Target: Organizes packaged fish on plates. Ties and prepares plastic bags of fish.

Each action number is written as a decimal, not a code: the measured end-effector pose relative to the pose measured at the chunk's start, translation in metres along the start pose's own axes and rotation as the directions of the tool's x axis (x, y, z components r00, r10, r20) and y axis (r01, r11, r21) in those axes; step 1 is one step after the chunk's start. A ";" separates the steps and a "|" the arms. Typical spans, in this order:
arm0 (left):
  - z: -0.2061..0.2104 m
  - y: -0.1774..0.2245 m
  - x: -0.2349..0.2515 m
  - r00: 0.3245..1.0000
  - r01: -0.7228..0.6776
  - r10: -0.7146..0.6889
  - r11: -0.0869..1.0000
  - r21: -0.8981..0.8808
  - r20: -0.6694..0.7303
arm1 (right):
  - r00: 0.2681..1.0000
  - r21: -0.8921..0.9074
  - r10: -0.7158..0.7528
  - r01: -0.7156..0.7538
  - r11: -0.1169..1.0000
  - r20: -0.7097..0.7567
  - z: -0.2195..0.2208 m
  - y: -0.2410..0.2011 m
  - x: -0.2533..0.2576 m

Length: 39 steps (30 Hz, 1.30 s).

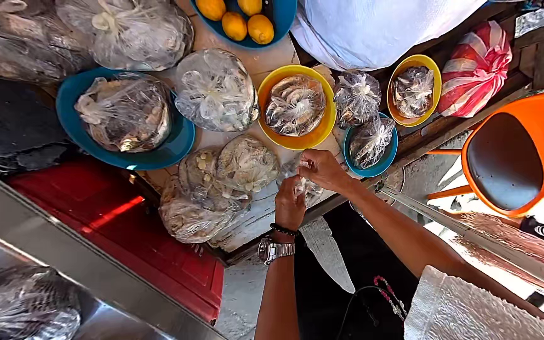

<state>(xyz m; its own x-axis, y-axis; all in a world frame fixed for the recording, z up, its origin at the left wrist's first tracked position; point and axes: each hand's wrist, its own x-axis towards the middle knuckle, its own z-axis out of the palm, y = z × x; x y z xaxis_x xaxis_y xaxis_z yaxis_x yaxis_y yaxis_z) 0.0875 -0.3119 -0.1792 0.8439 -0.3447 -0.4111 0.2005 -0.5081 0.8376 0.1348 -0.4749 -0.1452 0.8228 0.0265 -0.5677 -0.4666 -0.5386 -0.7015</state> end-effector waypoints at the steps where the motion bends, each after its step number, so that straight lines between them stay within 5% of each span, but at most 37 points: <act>1: 0.001 0.005 0.002 0.997 0.070 -0.070 0.998 0.002 0.036 | 1.000 0.005 -0.026 0.026 1.000 -0.007 0.004 -0.001 -0.002; 5: 0.005 0.013 0.010 0.974 0.212 -0.207 0.976 -0.051 0.091 | 0.993 0.082 -0.114 0.110 0.991 0.044 0.015 -0.005 -0.013; 13: -0.007 0.019 0.024 0.928 0.252 -0.262 0.965 0.074 0.266 | 0.983 0.249 0.137 -0.164 0.955 0.123 0.014 0.003 -0.035; 15: -0.011 0.010 0.023 0.916 0.309 -0.284 0.950 -0.045 0.284 | 0.973 0.486 0.204 -0.230 0.843 0.106 0.011 0.009 -0.038; 18: -0.015 0.001 0.018 0.928 0.330 -0.260 0.907 -0.262 0.269 | 0.938 0.831 0.323 -0.276 0.482 0.125 0.011 0.030 -0.041; 20: -0.010 0.000 0.014 0.958 0.263 -0.213 0.918 -0.295 0.192 | 0.906 0.916 0.386 -0.292 0.277 0.172 0.016 0.039 -0.043; 22: -0.005 -0.003 0.011 0.981 0.180 -0.157 0.956 -0.230 0.116 | 0.892 0.934 0.411 -0.292 0.208 0.187 0.023 0.046 -0.041; 24: 0.000 -0.005 0.009 0.995 0.093 -0.085 0.983 -0.161 0.056 | 0.911 0.899 0.376 -0.300 0.320 0.170 0.028 0.052 -0.036; 28: 0.002 -0.013 0.004 0.997 -0.056 0.055 0.998 -0.018 -0.046 | 0.936 0.609 0.290 -0.349 0.712 0.198 0.032 0.039 -0.023; 39: -0.020 -0.019 0.020 0.987 -0.047 0.017 0.982 0.183 0.160 | 0.980 0.271 0.018 -0.071 0.960 0.197 0.036 0.038 -0.014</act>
<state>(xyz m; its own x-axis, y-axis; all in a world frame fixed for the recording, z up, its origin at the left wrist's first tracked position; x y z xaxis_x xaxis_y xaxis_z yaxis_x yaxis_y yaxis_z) 0.1103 -0.2933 -0.1966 0.7567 -0.4752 -0.4489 0.0663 -0.6274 0.7759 0.0939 -0.4654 -0.1794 0.7346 0.1822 -0.6535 -0.5945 -0.2912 -0.7495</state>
